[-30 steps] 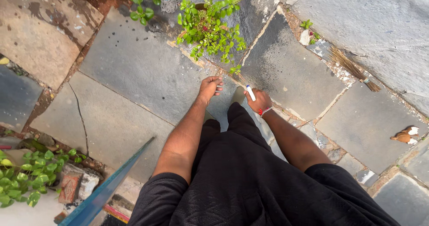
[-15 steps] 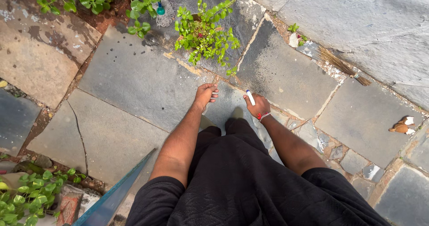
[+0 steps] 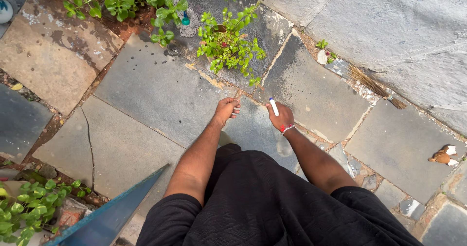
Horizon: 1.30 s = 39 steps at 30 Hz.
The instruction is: The person sprays water on several potted plants and a climbing vine using a plastic spray bottle. They touch the leaves of the climbing plant and eventually reach into a bucket of water on the ground.
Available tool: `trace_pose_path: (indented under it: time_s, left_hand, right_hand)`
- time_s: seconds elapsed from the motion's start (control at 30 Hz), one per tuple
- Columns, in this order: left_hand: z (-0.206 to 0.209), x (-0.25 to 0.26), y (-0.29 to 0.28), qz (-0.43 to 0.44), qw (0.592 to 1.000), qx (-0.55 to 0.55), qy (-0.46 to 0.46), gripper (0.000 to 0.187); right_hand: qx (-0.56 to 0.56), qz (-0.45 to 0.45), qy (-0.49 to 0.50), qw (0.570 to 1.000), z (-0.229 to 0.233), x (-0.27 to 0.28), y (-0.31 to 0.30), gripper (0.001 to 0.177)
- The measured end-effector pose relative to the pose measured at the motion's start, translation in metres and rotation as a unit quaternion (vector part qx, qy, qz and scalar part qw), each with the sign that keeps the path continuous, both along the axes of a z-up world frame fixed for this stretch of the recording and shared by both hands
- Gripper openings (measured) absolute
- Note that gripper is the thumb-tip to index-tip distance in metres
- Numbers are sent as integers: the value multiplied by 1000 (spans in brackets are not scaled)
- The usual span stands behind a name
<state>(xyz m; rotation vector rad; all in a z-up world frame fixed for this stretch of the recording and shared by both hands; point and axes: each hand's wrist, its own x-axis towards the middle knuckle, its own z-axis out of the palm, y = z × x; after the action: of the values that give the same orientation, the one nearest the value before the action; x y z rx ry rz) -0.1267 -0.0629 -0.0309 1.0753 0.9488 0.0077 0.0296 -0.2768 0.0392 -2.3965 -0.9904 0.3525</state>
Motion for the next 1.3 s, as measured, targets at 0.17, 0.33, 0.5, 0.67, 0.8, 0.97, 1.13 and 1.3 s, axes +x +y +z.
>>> trace_pose_path:
  time_s: [0.17, 0.33, 0.5, 0.67, 0.8, 0.97, 1.13, 1.3]
  left_hand:
    - [6, -13, -31, -143, 989, 24, -1, 54]
    - [36, -24, -72, -295, 954, 53, -17, 100]
    - [43, -25, -107, -275, 956, 74, -69, 117]
    - [59, -30, -117, -164, 975, 133, -64, 116]
    - [83, -35, -114, -132, 973, 177, -72, 109]
    - [99, -31, -95, -165, 955, 241, -42, 101]
    - [95, -30, -58, -200, 938, 283, -9, 95]
    - [83, -37, -6, -190, 928, 311, -83, 92]
  right_hand:
    - [50, -18, 9, 999, 30, -14, 18, 40]
    - [107, -32, 51, 992, 59, -28, 34, 39]
    - [122, -24, 41, 991, 68, -39, 44, 38]
    - [157, -20, 23, 987, 67, -44, 54, 38]
    - [155, -32, 10, 987, 67, -48, 61, 38]
    - [166, -47, 24, 985, 73, -53, 78, 35]
    - [158, -43, 44, 985, 65, -57, 112, 34]
    - [201, -40, 102, 974, 56, -64, 149, 39]
